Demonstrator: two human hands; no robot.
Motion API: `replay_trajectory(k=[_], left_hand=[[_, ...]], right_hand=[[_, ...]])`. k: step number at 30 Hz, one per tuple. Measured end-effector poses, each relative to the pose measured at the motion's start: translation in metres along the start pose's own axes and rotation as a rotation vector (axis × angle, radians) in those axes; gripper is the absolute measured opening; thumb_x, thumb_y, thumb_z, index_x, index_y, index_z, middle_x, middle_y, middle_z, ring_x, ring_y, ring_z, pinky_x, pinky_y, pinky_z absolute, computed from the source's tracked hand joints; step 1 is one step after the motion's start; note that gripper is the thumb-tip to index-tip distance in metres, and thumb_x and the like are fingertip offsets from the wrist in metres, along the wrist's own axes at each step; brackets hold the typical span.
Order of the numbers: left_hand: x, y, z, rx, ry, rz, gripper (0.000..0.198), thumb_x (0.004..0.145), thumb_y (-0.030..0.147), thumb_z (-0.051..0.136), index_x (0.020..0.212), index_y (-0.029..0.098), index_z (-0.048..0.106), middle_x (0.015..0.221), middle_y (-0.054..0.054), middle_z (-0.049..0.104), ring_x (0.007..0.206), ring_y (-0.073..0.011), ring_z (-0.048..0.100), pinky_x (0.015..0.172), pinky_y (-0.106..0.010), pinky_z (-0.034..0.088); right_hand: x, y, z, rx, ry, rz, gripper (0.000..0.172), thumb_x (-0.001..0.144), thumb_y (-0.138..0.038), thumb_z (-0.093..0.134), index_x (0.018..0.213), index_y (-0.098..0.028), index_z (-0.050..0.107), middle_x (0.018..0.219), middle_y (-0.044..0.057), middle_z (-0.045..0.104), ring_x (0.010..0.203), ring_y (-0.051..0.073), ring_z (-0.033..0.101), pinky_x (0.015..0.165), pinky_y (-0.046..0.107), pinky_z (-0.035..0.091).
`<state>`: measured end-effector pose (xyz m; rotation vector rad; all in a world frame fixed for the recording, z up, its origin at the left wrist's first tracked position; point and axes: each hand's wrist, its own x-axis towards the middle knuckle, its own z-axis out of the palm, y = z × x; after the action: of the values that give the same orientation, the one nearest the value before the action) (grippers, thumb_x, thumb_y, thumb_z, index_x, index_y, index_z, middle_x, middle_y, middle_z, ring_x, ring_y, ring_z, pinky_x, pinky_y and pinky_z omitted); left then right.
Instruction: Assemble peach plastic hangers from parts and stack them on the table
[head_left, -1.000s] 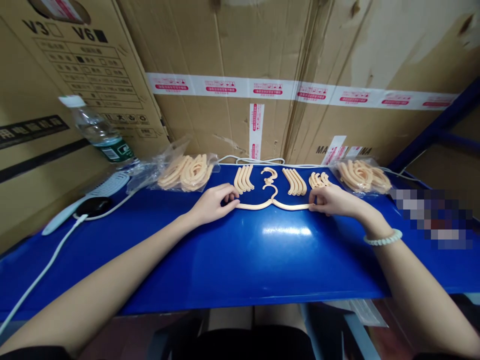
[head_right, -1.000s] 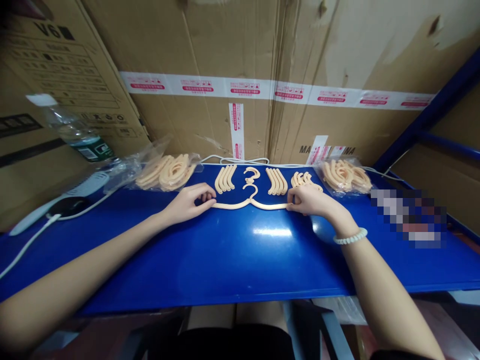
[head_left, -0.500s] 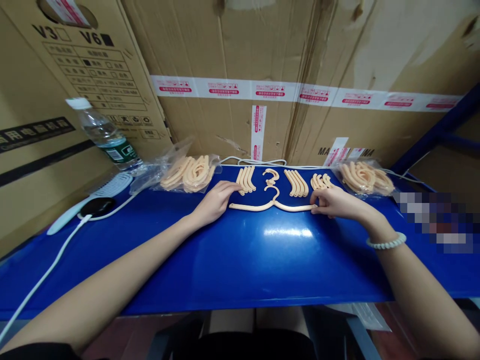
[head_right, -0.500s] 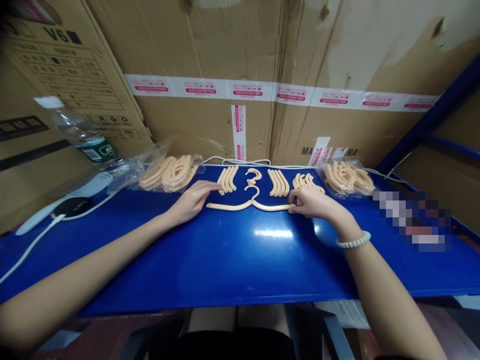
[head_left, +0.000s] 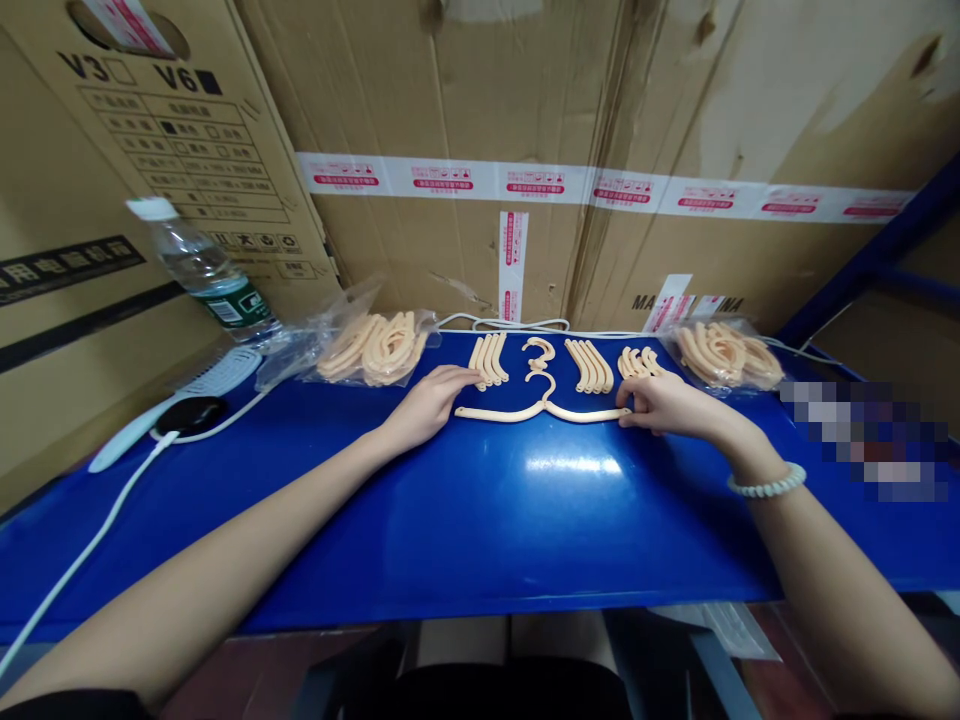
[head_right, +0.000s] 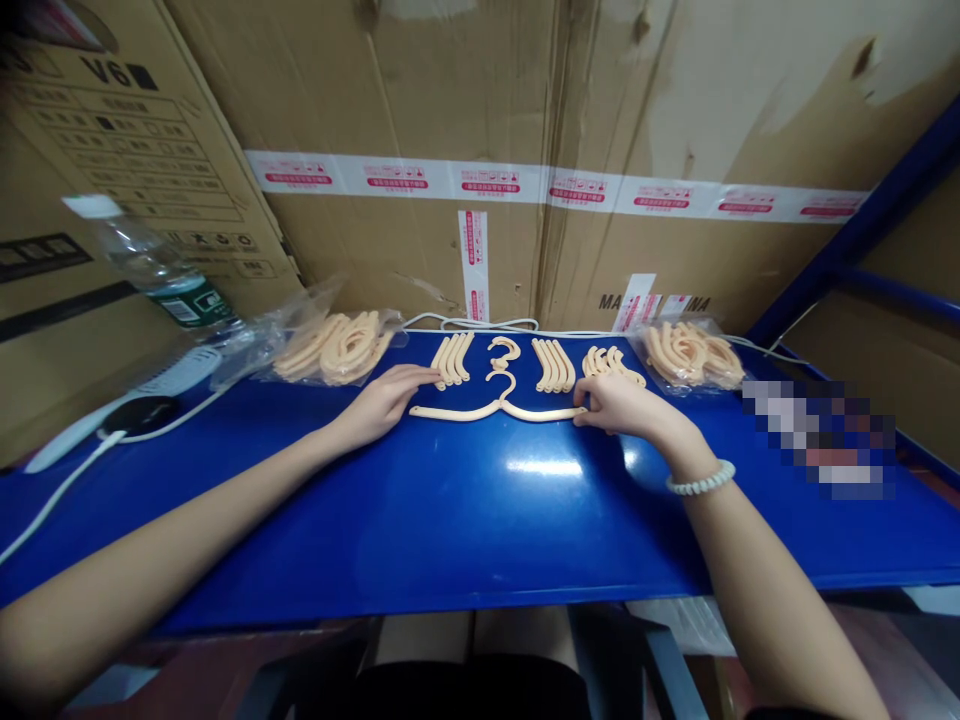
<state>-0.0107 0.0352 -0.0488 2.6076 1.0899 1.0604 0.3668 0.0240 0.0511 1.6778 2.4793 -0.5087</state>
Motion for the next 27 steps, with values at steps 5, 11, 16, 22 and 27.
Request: replay_trajectory(k=[5, 11, 16, 22, 27], left_hand=[[0.000, 0.001, 0.000, 0.004, -0.009, -0.014, 0.039, 0.098, 0.010, 0.039, 0.122, 0.018, 0.068, 0.129, -0.011, 0.069, 0.123, -0.0259, 0.060, 0.109, -0.054, 0.048], [0.001, 0.002, -0.001, 0.018, -0.041, -0.014, 0.044, 0.095, 0.006, 0.039, 0.128, 0.020, 0.064, 0.132, -0.010, 0.068, 0.125, -0.0255, 0.059, 0.110, -0.054, 0.046], [0.000, 0.000, 0.001, 0.042, -0.047, -0.011, 0.044, 0.095, 0.008, 0.040, 0.129, 0.022, 0.064, 0.131, -0.010, 0.068, 0.124, -0.0268, 0.059, 0.108, -0.054, 0.047], [0.000, 0.004, 0.000, 0.106, -0.053, -0.025, 0.035, 0.098, 0.014, 0.042, 0.124, 0.021, 0.066, 0.126, -0.010, 0.069, 0.119, -0.0275, 0.060, 0.103, -0.051, 0.048], [0.002, 0.002, -0.002, 0.135, -0.074, -0.035, 0.029, 0.099, 0.020, 0.044, 0.112, 0.022, 0.070, 0.119, -0.009, 0.068, 0.110, -0.0268, 0.059, 0.099, -0.048, 0.049]], right_hand=[[-0.002, 0.002, -0.001, 0.024, 0.027, -0.014, 0.016, 0.082, -0.029, 0.067, 0.093, -0.018, 0.062, 0.057, -0.002, 0.067, 0.050, 0.017, 0.064, 0.056, 0.027, 0.043], [0.001, 0.004, 0.002, 0.133, 0.509, -0.193, 0.026, 0.090, -0.043, 0.062, 0.089, -0.017, 0.067, 0.065, 0.002, 0.067, 0.057, 0.017, 0.061, 0.057, 0.027, 0.041], [0.035, -0.024, 0.010, 0.193, 0.580, -0.270, 0.016, 0.087, -0.026, 0.070, 0.099, -0.017, 0.070, 0.080, 0.004, 0.074, 0.072, 0.018, 0.067, 0.067, 0.026, 0.045], [0.082, -0.048, 0.009, 0.016, 0.525, -0.277, 0.023, 0.086, -0.020, 0.073, 0.109, -0.015, 0.073, 0.082, 0.006, 0.074, 0.069, 0.017, 0.063, 0.064, 0.026, 0.039], [0.105, -0.043, 0.015, 0.050, 0.495, -0.308, 0.020, 0.081, -0.018, 0.078, 0.101, -0.018, 0.077, 0.078, 0.004, 0.074, 0.068, 0.016, 0.063, 0.060, 0.025, 0.036]])
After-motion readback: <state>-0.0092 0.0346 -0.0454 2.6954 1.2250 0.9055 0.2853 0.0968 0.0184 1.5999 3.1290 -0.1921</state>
